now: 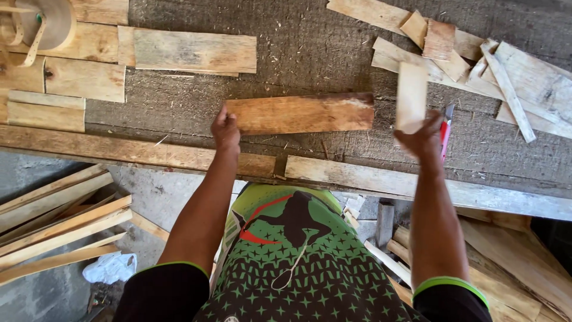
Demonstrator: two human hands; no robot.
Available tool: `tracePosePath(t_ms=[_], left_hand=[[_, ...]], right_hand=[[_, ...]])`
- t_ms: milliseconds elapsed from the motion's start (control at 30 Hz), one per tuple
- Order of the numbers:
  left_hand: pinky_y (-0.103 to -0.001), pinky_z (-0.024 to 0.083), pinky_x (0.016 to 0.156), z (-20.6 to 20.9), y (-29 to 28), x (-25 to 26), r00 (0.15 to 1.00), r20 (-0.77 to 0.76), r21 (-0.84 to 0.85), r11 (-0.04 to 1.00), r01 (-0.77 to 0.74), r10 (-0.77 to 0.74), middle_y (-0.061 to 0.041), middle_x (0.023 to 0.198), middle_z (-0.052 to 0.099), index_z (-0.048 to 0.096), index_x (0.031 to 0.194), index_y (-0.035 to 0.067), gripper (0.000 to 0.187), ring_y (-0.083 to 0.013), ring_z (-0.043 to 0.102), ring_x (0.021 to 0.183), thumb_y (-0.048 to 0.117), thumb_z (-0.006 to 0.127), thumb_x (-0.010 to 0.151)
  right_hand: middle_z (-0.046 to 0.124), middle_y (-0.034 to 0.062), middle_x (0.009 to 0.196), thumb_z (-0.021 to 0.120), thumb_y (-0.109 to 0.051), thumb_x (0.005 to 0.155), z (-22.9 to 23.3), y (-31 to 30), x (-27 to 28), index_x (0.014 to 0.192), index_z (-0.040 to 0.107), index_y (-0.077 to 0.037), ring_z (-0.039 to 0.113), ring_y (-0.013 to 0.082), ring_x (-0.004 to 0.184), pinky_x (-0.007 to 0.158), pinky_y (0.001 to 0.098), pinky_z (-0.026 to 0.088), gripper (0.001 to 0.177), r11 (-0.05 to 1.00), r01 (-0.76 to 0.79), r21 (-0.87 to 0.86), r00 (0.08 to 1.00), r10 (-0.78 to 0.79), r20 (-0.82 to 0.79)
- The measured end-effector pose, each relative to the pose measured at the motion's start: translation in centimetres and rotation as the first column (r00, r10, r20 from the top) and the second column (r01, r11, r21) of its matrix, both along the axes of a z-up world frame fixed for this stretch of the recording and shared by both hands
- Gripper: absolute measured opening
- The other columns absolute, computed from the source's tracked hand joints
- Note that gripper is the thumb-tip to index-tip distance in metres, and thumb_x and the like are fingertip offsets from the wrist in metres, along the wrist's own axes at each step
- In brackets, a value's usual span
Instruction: Cutting and arranging thin wood veneer strips using a utility knife on a workbench.
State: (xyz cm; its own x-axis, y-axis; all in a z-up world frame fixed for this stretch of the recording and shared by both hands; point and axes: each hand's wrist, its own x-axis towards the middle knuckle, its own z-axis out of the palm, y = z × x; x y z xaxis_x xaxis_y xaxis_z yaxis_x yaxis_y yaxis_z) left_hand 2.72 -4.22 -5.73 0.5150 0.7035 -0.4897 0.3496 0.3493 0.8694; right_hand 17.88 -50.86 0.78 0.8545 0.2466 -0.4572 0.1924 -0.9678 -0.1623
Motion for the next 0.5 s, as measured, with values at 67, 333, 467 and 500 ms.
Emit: tracePosePath(t_ms=[67,333,467,500], left_hand=[[-0.022,0.056,0.065,2.4,-1.6,1.2,0.99,-0.126,0.08,0.994,0.079,-0.069,-0.009,0.129,0.07,0.055,0.149,0.015,0.047,-0.0129,0.062,0.082,0.01,0.059,0.103],[-0.026,0.064,0.085,-1.9,-1.3,3.0,0.996,-0.09,0.144,0.99,0.004,0.01,-0.012,0.119,0.073,0.068,0.126,0.005,0.029,-0.0145,0.073,0.096,0.009,0.063,0.098],[-0.031,0.057,0.076,-1.7,-0.7,2.4,0.989,-0.126,0.143,0.988,-0.062,0.08,-0.015,0.102,0.076,0.078,0.108,-0.001,0.023,-0.0178,0.069,0.084,0.018,0.066,0.104],[-0.031,0.057,0.076,-0.3,-0.9,2.4,0.989,-0.126,0.145,0.988,-0.059,0.078,-0.015,0.102,0.076,0.078,0.108,-0.001,0.023,-0.0178,0.069,0.084,0.018,0.066,0.104]], right_hand=[[0.028,0.0302,0.158,0.081,-0.032,0.074,1.8,-1.3,0.0,0.159,0.016,0.001,0.037,0.0472,0.143,0.12,0.0499,0.037,0.112,0.995,-0.069,0.066,0.998,0.069,-0.005],[0.042,0.0251,0.153,0.086,-0.01,0.066,8.0,10.3,-1.6,0.156,0.027,-0.003,0.045,0.0423,0.141,0.122,0.0497,0.038,0.108,0.913,-0.267,0.309,0.962,0.27,0.034],[0.033,0.0283,0.156,0.091,-0.009,0.062,5.0,17.1,-2.3,0.153,0.024,0.0,0.032,0.0438,0.146,0.124,0.053,0.022,0.113,0.803,-0.457,0.383,0.886,0.451,0.111],[0.033,0.0283,0.156,0.091,-0.009,0.062,4.6,18.3,-2.2,0.153,0.024,0.0,0.032,0.0438,0.146,0.124,0.053,0.022,0.113,0.803,-0.454,0.385,0.887,0.448,0.112]])
